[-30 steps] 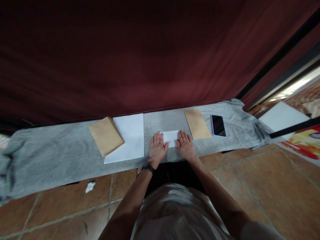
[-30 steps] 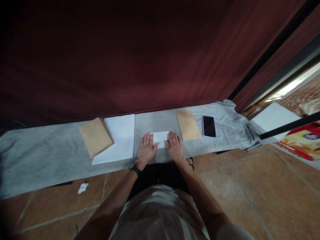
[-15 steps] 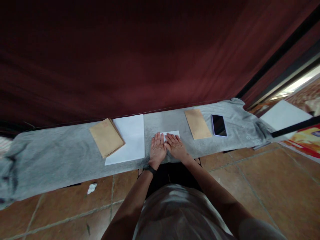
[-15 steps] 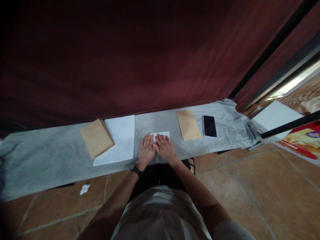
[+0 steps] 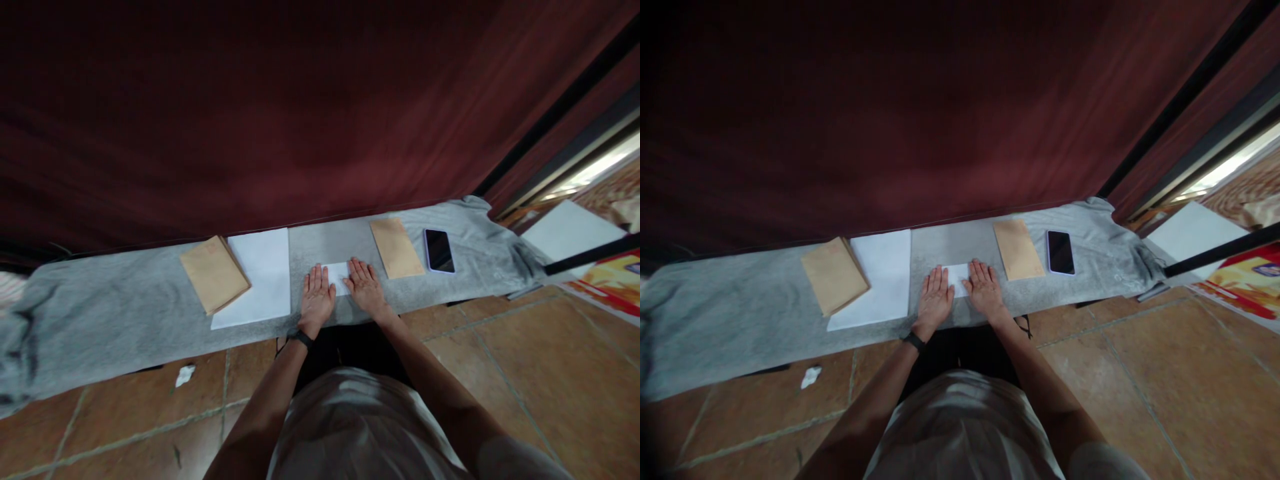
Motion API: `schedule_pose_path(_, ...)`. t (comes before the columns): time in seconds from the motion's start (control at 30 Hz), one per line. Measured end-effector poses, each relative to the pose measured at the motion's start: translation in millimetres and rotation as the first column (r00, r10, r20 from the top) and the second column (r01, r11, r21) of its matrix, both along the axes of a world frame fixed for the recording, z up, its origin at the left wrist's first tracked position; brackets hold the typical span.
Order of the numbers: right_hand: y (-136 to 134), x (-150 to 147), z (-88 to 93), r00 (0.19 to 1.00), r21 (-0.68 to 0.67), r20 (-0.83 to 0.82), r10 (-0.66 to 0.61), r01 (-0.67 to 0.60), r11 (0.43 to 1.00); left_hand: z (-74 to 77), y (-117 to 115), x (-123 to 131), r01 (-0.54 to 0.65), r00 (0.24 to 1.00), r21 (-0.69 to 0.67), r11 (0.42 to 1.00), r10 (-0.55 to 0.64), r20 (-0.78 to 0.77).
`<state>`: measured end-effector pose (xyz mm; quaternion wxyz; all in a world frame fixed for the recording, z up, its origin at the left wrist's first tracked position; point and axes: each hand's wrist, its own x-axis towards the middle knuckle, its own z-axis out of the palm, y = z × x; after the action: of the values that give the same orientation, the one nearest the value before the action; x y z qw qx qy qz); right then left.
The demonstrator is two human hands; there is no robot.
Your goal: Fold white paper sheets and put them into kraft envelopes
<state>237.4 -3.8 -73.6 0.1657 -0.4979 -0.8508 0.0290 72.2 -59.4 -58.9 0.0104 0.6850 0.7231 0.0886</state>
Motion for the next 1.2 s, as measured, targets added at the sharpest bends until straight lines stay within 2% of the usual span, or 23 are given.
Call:
schedule_pose_path(0.3,-12,20,-0.4,0.996,0.035,-0.032,-0.084,0.085,0.996,-1.6,1,0,0.0,1.0,0.008,1.0,0.0,0.016)
schedule_pose_path(0.37,-22,21,1.4,0.998,0.039,-0.035,-0.052,0.054,0.998,-1.5,1,0,-0.004,1.0,0.002,1.0,0.004,0.018)
schedule_pose_path(0.5,-47,22,3.1,0.995,0.027,-0.021,0.099,-0.099,0.995,-0.7,1,1,-0.003,1.0,-0.011,1.0,0.003,0.006)
schedule_pose_path(0.57,-57,23,3.1,0.992,0.025,-0.022,0.125,-0.124,0.992,-0.5,1,1,0.0,1.0,-0.007,1.0,0.0,0.001)
schedule_pose_path(0.97,-66,24,5.7,0.998,0.033,-0.039,0.044,-0.043,0.999,0.1,-6,0,0.001,1.0,0.026,1.0,-0.001,0.007)
schedule_pose_path(1.07,-66,24,5.8,0.998,0.033,-0.043,0.049,-0.048,0.998,0.8,-18,4,0.061,0.998,0.036,0.997,-0.061,0.003)
schedule_pose_path(1.2,-66,24,5.8,0.998,0.027,-0.032,0.053,-0.052,0.998,3.7,-38,12,0.225,0.974,0.022,0.974,-0.225,0.008)
